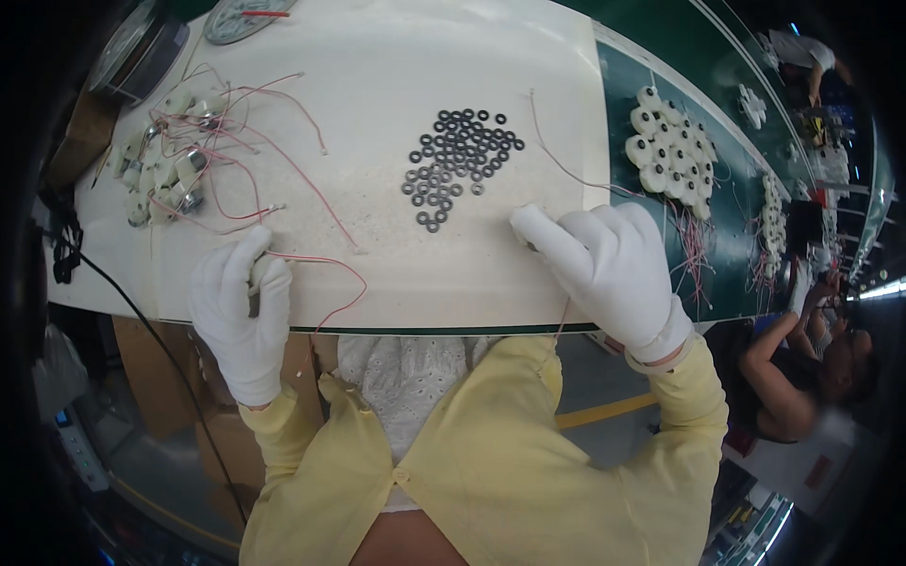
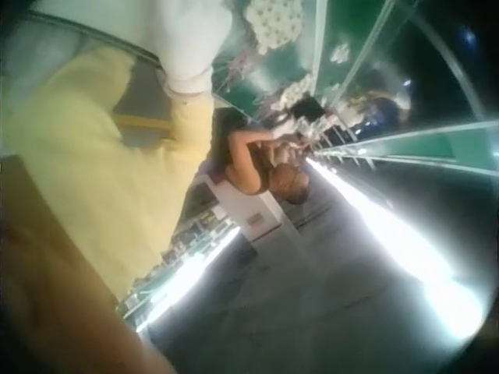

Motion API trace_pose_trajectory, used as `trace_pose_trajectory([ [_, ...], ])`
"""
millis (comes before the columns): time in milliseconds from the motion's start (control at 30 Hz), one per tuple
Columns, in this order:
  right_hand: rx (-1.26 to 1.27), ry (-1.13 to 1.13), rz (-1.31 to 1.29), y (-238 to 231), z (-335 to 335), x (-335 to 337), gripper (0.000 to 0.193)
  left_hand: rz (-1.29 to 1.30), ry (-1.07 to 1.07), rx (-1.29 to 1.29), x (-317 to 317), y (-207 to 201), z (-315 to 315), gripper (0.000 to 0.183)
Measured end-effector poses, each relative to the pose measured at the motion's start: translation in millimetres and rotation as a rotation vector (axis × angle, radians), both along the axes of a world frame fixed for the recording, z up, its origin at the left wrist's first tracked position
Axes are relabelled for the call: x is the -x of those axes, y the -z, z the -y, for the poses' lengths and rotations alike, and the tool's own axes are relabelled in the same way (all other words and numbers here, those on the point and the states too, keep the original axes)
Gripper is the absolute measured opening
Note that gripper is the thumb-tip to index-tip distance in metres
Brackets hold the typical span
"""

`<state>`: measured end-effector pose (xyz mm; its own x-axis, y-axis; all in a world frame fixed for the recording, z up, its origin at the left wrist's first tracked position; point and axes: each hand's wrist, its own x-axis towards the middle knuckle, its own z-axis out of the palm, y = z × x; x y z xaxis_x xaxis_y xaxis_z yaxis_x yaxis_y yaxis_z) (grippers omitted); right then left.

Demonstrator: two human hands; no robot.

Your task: The person assembles small white electronic components by inserting red wires into the units and securing them with black washers. The person picks up a component, threads a wire, places a washer, and sets the unit aside, repeating this process for multiple items on a workbench.

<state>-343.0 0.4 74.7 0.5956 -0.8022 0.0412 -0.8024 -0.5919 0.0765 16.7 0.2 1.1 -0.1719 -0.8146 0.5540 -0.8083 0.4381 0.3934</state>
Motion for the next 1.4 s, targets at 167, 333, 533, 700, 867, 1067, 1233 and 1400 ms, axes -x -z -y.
trace_pose_trajectory([
  [167,0.060,-0.038,-0.089,-10.3,-31.6,13.1,0.046,0.015,-0.002,0.032,0.2,4.8,0.3,0.040],
  [333,-0.050,-0.066,0.086,-10.4,-55.4,22.4,0.044,0.042,-0.020,-0.049,-1.0,1.5,-4.1,0.032],
  [533,0.076,0.164,0.287,3.4,-46.3,0.3,0.046,0.041,-0.002,-0.052,-0.3,1.1,-2.7,0.031],
  [700,-0.008,0.230,0.293,25.8,-44.2,4.5,0.053,0.038,0.001,0.016,1.3,7.0,0.5,0.035],
  [867,0.200,0.496,0.444,7.7,-44.8,51.9,0.044,0.047,-0.015,-0.024,-2.9,8.8,-1.5,0.033],
  [1067,0.437,0.846,0.376,9.8,-55.8,122.2,0.050,0.043,-0.017,-0.037,-6.2,10.7,-3.9,0.033],
  [1233,0.429,0.828,0.370,39.0,-49.9,130.8,0.059,0.045,-0.019,-0.043,-7.0,12.9,-2.8,0.031],
  [1400,0.395,0.810,0.387,42.2,-48.2,133.2,0.056,0.059,-0.016,-0.037,-7.7,12.7,-1.2,0.033],
])
